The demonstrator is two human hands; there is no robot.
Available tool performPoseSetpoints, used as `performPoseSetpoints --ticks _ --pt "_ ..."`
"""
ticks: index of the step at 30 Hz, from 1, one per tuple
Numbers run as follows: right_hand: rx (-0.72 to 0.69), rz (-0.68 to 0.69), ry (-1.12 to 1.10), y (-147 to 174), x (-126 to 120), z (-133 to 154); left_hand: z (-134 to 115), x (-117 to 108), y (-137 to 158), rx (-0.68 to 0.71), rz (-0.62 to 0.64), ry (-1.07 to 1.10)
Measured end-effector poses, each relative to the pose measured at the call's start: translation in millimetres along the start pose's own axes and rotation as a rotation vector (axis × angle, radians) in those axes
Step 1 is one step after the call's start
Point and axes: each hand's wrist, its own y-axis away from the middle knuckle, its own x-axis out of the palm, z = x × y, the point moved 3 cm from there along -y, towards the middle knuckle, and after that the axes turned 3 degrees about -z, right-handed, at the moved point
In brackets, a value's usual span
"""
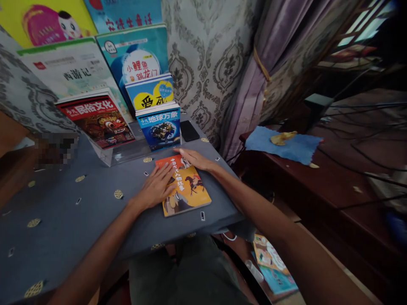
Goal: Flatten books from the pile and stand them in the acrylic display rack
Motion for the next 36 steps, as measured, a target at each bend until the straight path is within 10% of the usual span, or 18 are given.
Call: performPoseSetpoints --ticks 12,20,27,36 --pt "0.006 -0.008 0.001 3.7 0.0 5.2 -97.4 4.6 -18.8 0.433 0.227 0.061" --pt "-0.043 -0.006 0.186 3.5 8.8 4.4 -109.9 12.3 -13.0 0.541 0.16 -0.054" --pt "-0.069 -0.015 0.427 9.1 17.7 6.6 -104.2 8.0 -0.7 0.503 -0.098 -0.039" --pt "-0.01 -0.049 0.534 51.3 28.6 14.9 -81.1 -17.2 0.9 0.082 -0.594 0.394"
